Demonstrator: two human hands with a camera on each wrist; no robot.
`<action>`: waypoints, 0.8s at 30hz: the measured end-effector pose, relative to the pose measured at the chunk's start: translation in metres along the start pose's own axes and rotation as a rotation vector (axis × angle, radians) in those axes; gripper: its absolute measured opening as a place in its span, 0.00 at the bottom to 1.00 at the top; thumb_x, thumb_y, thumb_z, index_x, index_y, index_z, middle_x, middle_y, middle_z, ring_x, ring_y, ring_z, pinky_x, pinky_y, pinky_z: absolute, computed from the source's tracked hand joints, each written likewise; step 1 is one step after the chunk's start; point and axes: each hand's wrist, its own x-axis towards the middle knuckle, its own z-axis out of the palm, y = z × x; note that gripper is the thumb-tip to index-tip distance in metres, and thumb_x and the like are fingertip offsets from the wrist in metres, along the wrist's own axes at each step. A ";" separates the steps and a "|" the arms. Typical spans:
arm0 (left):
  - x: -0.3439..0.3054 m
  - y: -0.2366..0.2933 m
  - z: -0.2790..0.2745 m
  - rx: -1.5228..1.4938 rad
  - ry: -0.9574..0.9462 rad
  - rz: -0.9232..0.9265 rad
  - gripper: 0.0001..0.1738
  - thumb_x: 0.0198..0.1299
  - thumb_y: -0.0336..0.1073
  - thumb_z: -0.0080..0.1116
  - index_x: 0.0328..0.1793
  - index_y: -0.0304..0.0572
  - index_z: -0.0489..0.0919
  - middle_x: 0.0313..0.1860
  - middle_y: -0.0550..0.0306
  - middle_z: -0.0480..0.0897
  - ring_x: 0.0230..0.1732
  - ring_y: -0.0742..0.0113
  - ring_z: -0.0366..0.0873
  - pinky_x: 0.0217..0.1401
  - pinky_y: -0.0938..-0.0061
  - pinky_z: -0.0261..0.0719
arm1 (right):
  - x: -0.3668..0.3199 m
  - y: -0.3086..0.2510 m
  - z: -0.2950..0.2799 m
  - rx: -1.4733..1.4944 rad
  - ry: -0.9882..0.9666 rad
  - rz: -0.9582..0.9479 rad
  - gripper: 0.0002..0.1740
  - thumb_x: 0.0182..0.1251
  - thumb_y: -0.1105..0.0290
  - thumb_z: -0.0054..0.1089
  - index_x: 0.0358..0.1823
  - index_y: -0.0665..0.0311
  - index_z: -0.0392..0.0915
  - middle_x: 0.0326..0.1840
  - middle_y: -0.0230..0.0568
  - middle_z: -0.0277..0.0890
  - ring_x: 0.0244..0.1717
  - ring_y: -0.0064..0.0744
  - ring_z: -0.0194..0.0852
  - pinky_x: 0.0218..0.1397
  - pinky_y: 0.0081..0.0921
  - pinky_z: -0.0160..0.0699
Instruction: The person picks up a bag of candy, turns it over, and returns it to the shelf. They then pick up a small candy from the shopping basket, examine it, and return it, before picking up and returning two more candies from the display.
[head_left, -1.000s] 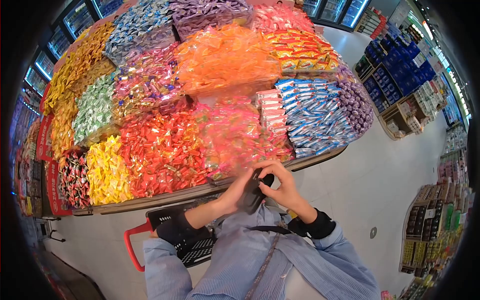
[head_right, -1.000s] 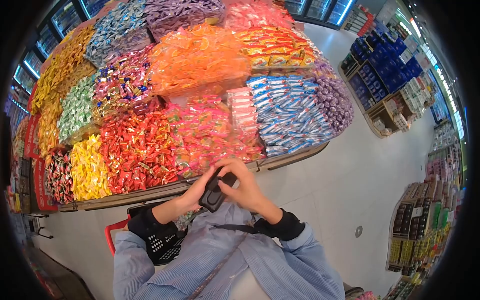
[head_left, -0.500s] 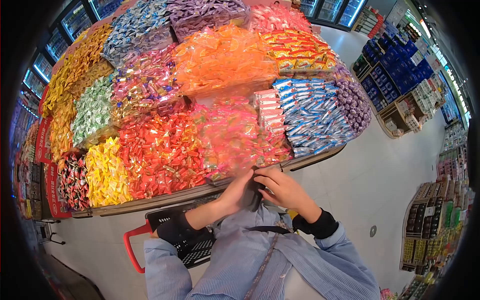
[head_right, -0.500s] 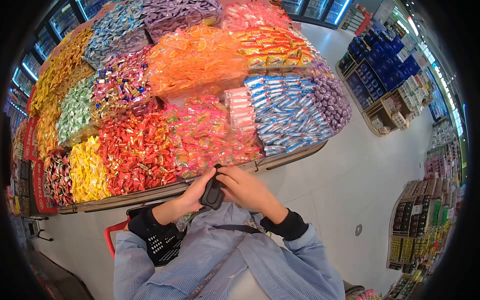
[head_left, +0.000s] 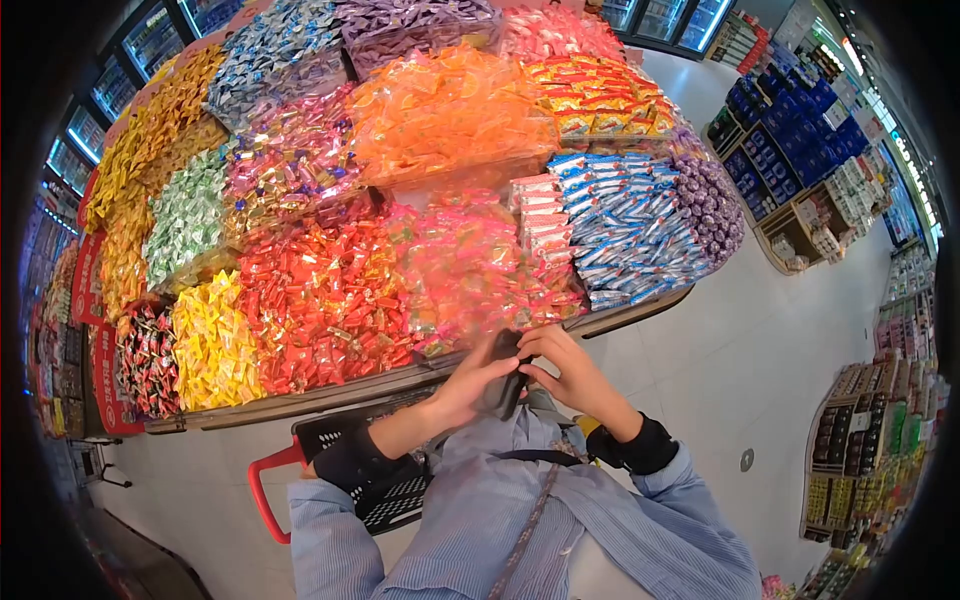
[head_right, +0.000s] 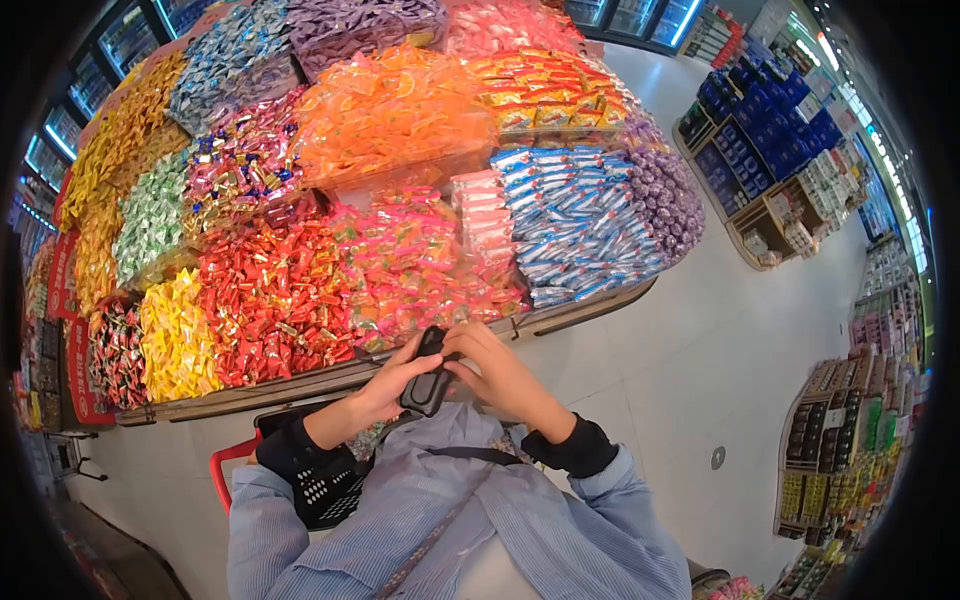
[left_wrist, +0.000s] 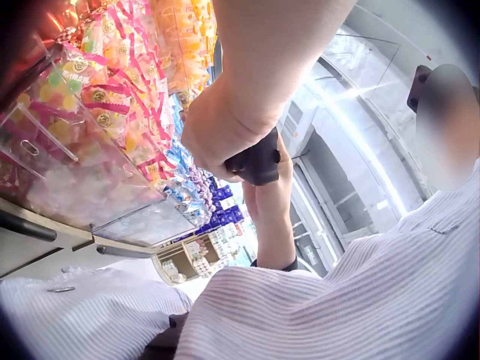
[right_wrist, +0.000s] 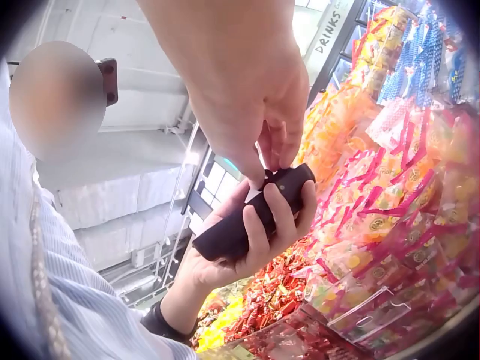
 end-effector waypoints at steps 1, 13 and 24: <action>-0.001 -0.001 -0.001 -0.001 0.007 -0.010 0.24 0.58 0.36 0.50 0.60 0.46 0.57 0.47 0.56 0.69 0.44 0.67 0.74 0.42 0.68 0.79 | 0.000 0.000 0.001 0.025 0.003 0.008 0.13 0.47 0.80 0.59 0.36 0.66 0.69 0.40 0.41 0.67 0.44 0.40 0.66 0.45 0.28 0.66; -0.011 -0.015 -0.029 -0.137 -0.026 -0.020 0.23 0.59 0.36 0.47 0.59 0.44 0.58 0.51 0.49 0.68 0.47 0.55 0.73 0.46 0.64 0.78 | -0.017 0.011 0.013 0.219 0.061 0.270 0.12 0.53 0.77 0.56 0.41 0.66 0.69 0.32 0.36 0.68 0.30 0.24 0.68 0.34 0.19 0.68; -0.007 -0.026 -0.024 -0.060 0.050 -0.026 0.20 0.60 0.37 0.47 0.56 0.43 0.59 0.47 0.50 0.70 0.42 0.58 0.75 0.42 0.66 0.79 | -0.018 0.008 0.033 0.312 0.037 0.347 0.08 0.55 0.76 0.55 0.36 0.65 0.69 0.26 0.33 0.65 0.26 0.22 0.66 0.27 0.19 0.66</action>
